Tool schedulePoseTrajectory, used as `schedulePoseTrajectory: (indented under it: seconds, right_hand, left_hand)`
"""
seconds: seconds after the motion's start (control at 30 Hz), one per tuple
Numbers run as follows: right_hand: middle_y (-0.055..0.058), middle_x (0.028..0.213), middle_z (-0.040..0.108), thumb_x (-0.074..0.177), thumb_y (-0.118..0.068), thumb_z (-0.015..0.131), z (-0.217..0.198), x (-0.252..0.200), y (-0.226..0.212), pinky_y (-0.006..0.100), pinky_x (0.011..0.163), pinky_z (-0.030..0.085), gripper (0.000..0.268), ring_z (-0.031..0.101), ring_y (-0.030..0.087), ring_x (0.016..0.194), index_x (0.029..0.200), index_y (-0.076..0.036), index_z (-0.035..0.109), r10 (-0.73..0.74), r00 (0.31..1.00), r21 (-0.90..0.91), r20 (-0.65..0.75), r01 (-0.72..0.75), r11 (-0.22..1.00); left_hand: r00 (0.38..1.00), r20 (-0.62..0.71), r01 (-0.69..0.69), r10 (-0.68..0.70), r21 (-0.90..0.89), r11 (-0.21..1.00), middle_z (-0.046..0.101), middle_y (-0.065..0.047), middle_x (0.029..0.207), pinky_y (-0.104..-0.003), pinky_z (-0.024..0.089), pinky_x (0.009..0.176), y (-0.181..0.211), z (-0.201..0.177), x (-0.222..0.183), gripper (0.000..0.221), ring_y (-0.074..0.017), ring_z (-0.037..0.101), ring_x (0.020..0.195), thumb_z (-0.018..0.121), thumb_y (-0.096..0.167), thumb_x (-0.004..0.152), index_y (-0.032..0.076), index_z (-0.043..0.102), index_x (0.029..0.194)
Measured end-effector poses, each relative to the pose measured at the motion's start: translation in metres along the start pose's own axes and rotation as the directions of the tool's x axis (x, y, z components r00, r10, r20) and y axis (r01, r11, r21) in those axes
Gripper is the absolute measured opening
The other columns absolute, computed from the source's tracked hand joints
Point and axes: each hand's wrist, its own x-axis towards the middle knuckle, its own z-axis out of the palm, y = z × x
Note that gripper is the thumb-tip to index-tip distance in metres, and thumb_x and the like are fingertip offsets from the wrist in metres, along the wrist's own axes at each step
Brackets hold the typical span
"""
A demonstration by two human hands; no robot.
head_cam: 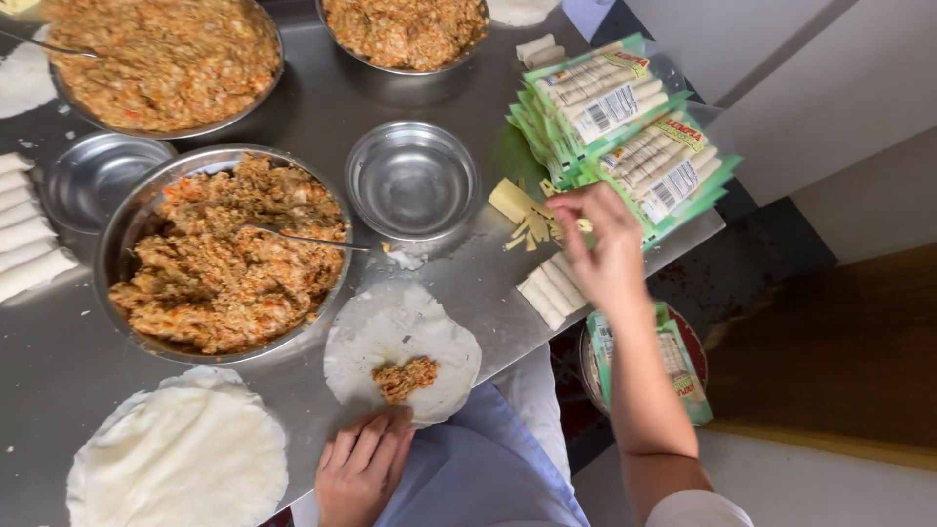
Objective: Manually assembling spring rolls by placing filling on wrappers and rolling them on a production line.
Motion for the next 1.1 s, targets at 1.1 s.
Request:
schedulePoseTrajectory:
  seconds: [1.1]
  right_hand:
    - [0.006,0.100,0.050,0.087,-0.029,0.081,0.019,-0.006,0.083,0.043,0.082,0.049,0.034,0.058,0.022,0.080,0.112,-0.010,0.067,0.313,0.788,-0.291,0.531,-0.178,0.940]
  left_hand:
    - [0.998,-0.060,-0.018,0.024,0.097,0.995,0.070,0.012,0.101,-0.024,0.042,0.068,-0.001,0.016,-0.012,0.019,-0.0089,0.066,0.089,0.069,0.037,0.097,0.029,0.077,0.112]
